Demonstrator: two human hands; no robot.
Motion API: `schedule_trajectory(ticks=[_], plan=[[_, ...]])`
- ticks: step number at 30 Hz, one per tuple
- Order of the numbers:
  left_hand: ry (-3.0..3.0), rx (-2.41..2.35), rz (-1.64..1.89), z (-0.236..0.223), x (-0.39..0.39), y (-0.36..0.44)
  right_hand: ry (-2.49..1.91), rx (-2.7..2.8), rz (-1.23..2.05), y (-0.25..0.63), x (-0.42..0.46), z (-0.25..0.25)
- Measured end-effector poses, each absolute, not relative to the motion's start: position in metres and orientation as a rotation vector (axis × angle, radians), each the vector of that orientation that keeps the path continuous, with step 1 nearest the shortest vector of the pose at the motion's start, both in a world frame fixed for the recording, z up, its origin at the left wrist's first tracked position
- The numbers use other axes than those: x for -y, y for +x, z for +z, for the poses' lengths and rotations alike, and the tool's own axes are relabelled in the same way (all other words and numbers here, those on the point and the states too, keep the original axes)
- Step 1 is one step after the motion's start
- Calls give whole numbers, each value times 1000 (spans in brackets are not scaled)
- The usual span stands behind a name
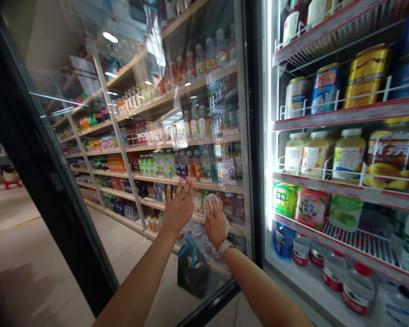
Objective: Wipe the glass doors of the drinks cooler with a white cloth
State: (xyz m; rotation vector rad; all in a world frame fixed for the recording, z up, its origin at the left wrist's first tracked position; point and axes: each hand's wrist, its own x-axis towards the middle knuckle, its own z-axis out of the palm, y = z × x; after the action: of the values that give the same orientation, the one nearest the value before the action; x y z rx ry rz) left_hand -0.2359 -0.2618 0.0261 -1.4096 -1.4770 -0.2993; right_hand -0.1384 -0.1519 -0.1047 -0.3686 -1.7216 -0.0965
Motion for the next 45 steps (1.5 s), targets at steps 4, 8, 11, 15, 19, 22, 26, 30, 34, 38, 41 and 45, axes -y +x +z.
schedule_trajectory(ticks=[4, 8, 11, 15, 19, 22, 26, 30, 34, 38, 41, 45], plan=[[-1399, 1473, -291, 26, 262, -234, -373, 1720, -87, -136, 146, -93], [-1392, 1461, -299, 27, 263, -233, -335, 1613, -92, -135, 132, -31], [-1397, 1455, -301, 27, 263, -234, -353, 1548, -75, -136, 125, 8], [-1396, 1462, -282, 27, 262, -235, -383, 1552, -76, -138, 127, 5], [-1397, 1457, -279, 27, 262, -235, -385, 1613, -97, -136, 132, -50], [-1393, 1461, -289, 27, 262, -234, -401, 1661, -93, -133, 139, -95], [-1395, 1461, -293, 26, 262, -234, -424, 1665, -73, -133, 144, -114], [-1393, 1455, -282, 26, 262, -236, -404, 1595, -45, -134, 132, -65], [-1381, 1428, -292, 26, 261, -240, -407, 1505, -37, -130, 111, 7], [-1368, 1392, -303, 25, 259, -243, -411, 1516, -55, -127, 101, 22], [-1366, 1383, -318, 25, 258, -244, -433, 1553, -60, -128, 104, -9], [-1365, 1385, -327, 26, 257, -243, -453, 1583, -78, -130, 114, -68]])
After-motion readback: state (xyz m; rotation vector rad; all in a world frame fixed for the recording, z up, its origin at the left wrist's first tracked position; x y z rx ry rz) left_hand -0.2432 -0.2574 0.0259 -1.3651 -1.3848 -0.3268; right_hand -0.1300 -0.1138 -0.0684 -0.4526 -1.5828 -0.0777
